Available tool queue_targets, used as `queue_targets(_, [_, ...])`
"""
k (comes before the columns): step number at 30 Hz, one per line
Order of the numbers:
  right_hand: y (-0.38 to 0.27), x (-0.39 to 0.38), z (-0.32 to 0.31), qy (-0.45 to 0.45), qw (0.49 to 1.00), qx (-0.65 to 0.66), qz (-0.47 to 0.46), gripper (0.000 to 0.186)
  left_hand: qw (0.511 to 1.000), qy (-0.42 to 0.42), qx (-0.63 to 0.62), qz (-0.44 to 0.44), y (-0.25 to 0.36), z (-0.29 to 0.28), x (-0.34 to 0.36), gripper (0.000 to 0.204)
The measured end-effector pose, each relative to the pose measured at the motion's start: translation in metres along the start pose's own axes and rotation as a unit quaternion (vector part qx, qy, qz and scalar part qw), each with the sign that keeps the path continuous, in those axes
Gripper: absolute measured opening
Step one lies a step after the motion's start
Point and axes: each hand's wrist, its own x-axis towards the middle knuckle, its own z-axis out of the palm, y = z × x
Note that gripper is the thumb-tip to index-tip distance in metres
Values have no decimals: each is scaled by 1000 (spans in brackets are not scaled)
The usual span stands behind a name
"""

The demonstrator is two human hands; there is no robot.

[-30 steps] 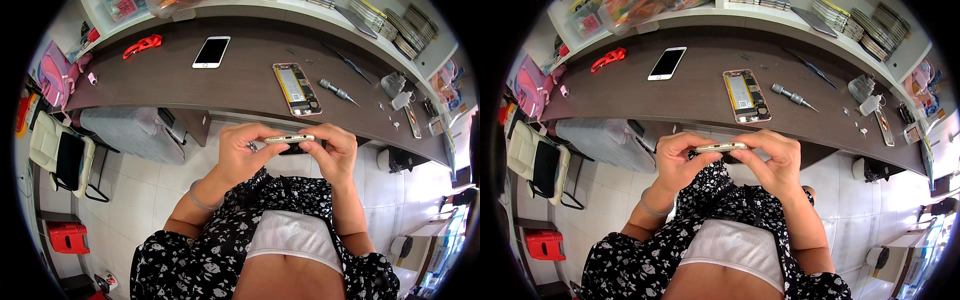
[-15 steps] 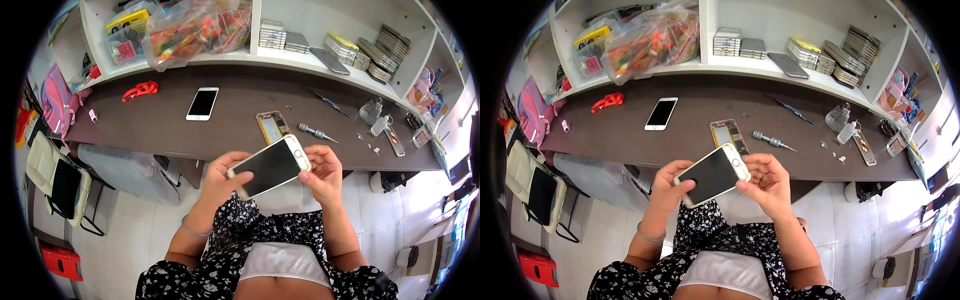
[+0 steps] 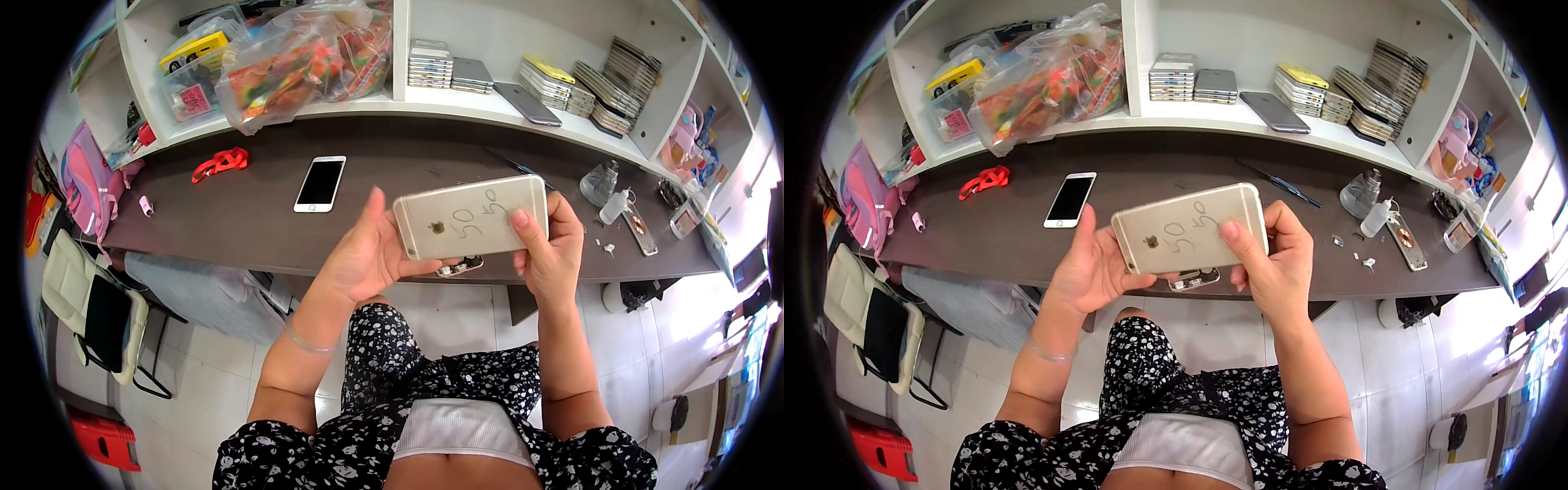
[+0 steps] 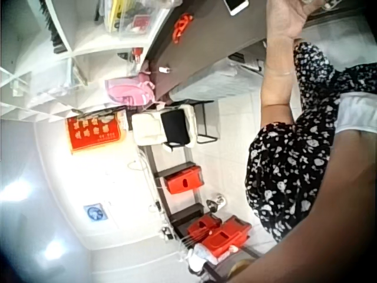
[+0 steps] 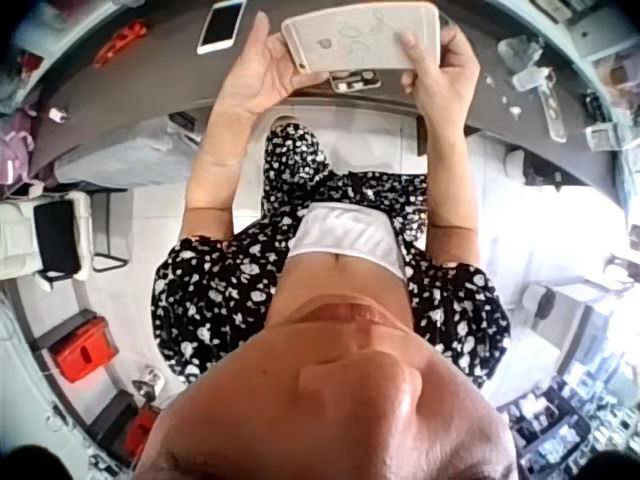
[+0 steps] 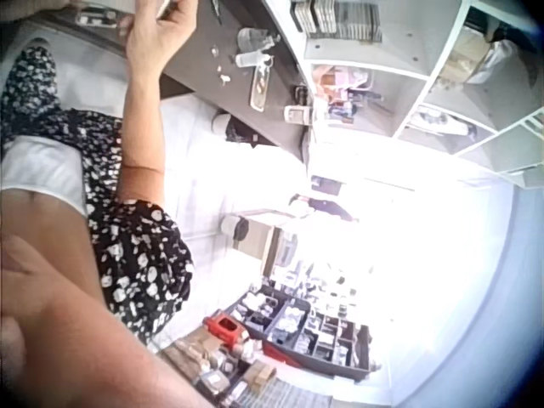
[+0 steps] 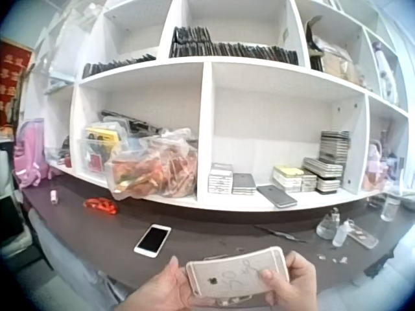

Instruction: The person disassembles a smartphone by removing the back cover and using a screwdriver to unscrew internal components. They manipulate the battery and logic board area, then reassemble the device by placing the back cover back on and securing it.

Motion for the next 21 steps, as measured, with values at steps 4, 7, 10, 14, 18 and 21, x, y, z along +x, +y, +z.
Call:
queue_targets(4, [6, -2, 5, -15, 997, 70, 18, 25, 972, 47, 217, 73, 9, 2, 1, 34])
queue_targets(7, [11, -1, -5, -60, 994, 90, -7, 48, 968, 10, 237, 82, 20, -4, 10, 34])
queue_targets(10, [11, 5, -7, -79, 989, 75, -101, 65, 952, 20, 287, 102, 30, -5, 26, 34])
queue_targets(14, [11, 13, -36, -134, 988, 50, -59, 63, 932, 21, 343, 116, 39, 1, 42, 33])
queue_targets(18, [9, 15, -46, -115, 992, 29, -43, 35, 907, 2, 401, 125, 46, 9, 58, 33])
queue_targets(21, [9, 18, -52, -115, 992, 41, -29, 35, 904, -12, 410, 119, 50, 13, 70, 33])
